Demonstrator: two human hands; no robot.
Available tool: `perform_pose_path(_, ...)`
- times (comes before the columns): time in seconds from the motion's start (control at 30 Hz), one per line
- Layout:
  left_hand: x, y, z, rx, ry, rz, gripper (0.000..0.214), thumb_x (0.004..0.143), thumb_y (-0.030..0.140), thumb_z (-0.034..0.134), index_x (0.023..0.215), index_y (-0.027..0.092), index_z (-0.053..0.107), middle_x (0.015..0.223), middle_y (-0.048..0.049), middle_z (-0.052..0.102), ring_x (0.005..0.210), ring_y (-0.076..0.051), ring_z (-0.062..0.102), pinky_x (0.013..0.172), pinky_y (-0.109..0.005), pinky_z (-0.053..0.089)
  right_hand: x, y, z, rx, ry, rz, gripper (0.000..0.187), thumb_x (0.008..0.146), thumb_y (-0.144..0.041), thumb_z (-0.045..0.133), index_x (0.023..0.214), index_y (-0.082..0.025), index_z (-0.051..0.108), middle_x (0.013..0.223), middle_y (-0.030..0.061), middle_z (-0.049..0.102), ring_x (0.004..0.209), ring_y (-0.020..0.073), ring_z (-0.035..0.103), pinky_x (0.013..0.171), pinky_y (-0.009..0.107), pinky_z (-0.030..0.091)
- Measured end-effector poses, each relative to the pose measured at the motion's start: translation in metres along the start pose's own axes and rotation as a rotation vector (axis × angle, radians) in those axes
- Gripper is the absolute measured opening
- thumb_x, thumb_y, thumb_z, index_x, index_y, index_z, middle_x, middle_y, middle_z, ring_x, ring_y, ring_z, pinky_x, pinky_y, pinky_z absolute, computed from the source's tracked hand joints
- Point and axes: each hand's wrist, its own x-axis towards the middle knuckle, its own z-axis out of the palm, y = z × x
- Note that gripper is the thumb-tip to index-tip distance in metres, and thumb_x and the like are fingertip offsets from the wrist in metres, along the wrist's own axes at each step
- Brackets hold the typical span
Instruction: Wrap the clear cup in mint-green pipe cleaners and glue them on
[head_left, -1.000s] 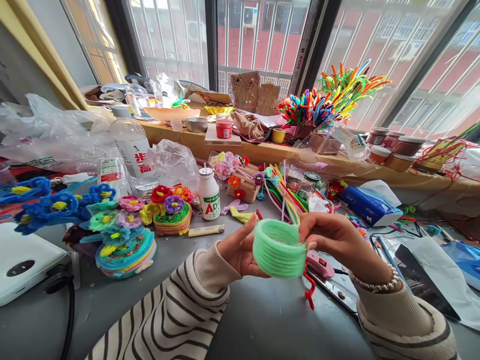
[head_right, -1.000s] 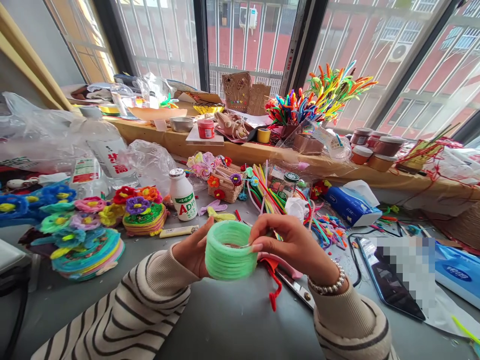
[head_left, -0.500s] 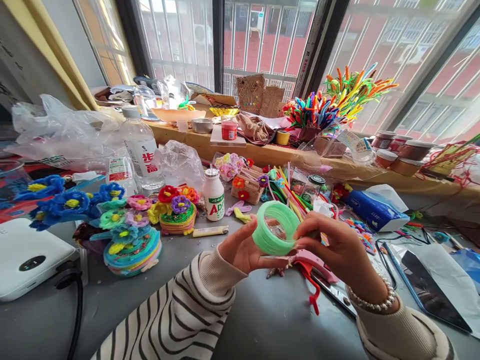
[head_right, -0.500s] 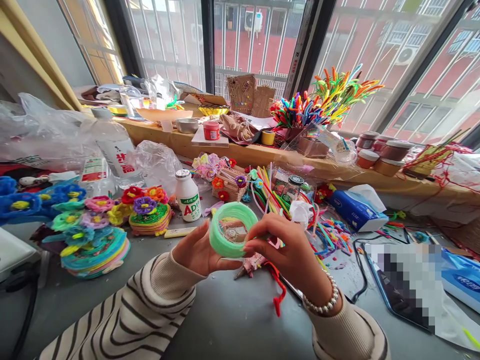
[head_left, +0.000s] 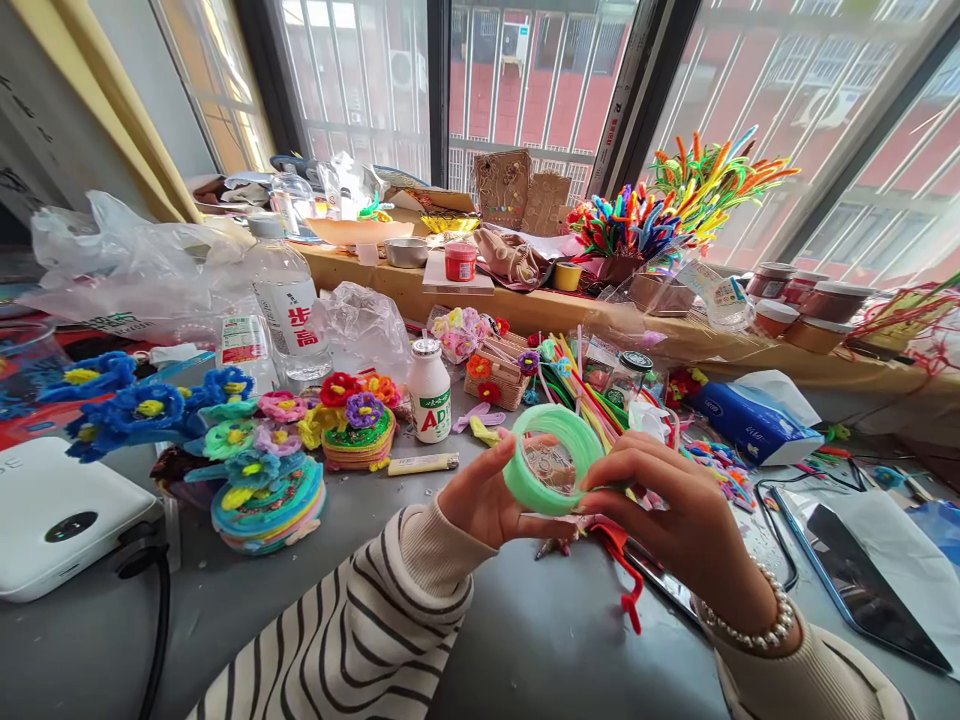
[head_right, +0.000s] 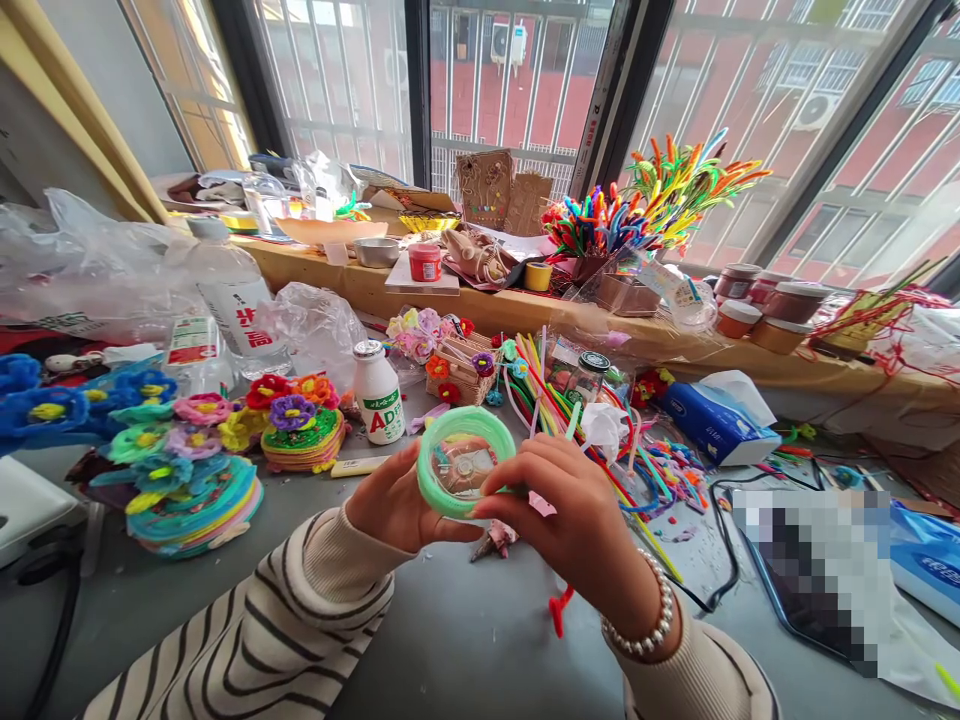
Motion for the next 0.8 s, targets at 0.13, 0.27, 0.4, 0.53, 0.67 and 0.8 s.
perform_pose_path(0.13, 0.0, 0.0003, 0.0016, -0.014, 0.015, 0.04, 0.04, 0.08, 0.041, 0.045, 0.108, 0.015, 0.055, 0.105, -0.0086, 0.063, 0.094, -0.021, 0.06, 0.08, -0.034, 0.046, -0.0026, -0.0023, 0.0027, -0.081, 0.017, -0.022, 0.007, 0.076, -0.022, 0.059, 0.071, -0.018, 0.056, 0.059, 0.0001, 0.055, 0.057, 0.0118, 0.047, 0.055, 0.025, 0.038)
perform_pose_path(0.27, -0.001, 0.0012, 0.0028, -0.005, 0.02, 0.062, 0.041, 0.081, 0.039, 0.043, 0.114, 0.015, 0.051, 0.114, -0.0088, 0.057, 0.103, -0.021, 0.054, 0.085, -0.034, 0.042, -0.0044, -0.0034, 0.005, -0.118, 0.051, -0.029, 0.007, 0.076, -0.023, 0.059, 0.072, -0.019, 0.056, 0.06, 0.0004, 0.057, 0.056, 0.0122, 0.049, 0.055, 0.026, 0.039)
perform_pose_path(0.4, -0.0025, 0.0012, 0.0015, 0.058, 0.016, 0.052, 0.046, 0.077, 0.039, 0.046, 0.118, 0.018, 0.046, 0.118, -0.0063, 0.054, 0.108, -0.02, 0.05, 0.088, -0.033, 0.039, -0.0044, -0.0035, 0.0057, -0.12, 0.071, -0.031, 0.005, 0.076, -0.022, 0.059, 0.073, -0.019, 0.056, 0.06, 0.0007, 0.058, 0.057, 0.0124, 0.05, 0.055, 0.026, 0.041)
perform_pose_path(0.53, -0.0024, 0.001, -0.0001, 0.083, 0.027, 0.042, 0.048, 0.074, 0.038, 0.049, 0.118, 0.019, 0.044, 0.115, -0.0042, 0.057, 0.107, -0.019, 0.051, 0.088, -0.031, 0.04, -0.0044, -0.0032, 0.0062, -0.12, 0.064, -0.036, 0.006, 0.075, -0.02, 0.06, 0.072, -0.019, 0.055, 0.059, 0.0006, 0.057, 0.057, 0.0123, 0.049, 0.055, 0.026, 0.041)
perform_pose_path(0.67, -0.0014, 0.0018, 0.0005, 0.062, 0.031, 0.033, 0.044, 0.073, 0.036, 0.052, 0.113, 0.019, 0.049, 0.11, -0.0039, 0.061, 0.103, -0.018, 0.055, 0.085, -0.029, 0.042, -0.005, -0.0035, 0.0062, -0.123, 0.062, -0.036, 0.007, 0.075, -0.021, 0.061, 0.072, -0.019, 0.054, 0.059, 0.0002, 0.056, 0.056, 0.0121, 0.048, 0.055, 0.026, 0.04)
perform_pose_path(0.8, -0.0011, 0.0024, 0.0015, 0.055, 0.029, 0.029, 0.041, 0.072, 0.036, 0.054, 0.11, 0.019, 0.052, 0.107, -0.0034, 0.063, 0.1, -0.017, 0.057, 0.084, -0.028, 0.044, -0.0053, -0.0044, 0.0059, -0.114, 0.06, -0.031, 0.007, 0.074, -0.02, 0.061, 0.072, -0.019, 0.054, 0.06, 0.0003, 0.057, 0.057, 0.0125, 0.049, 0.055, 0.026, 0.04)
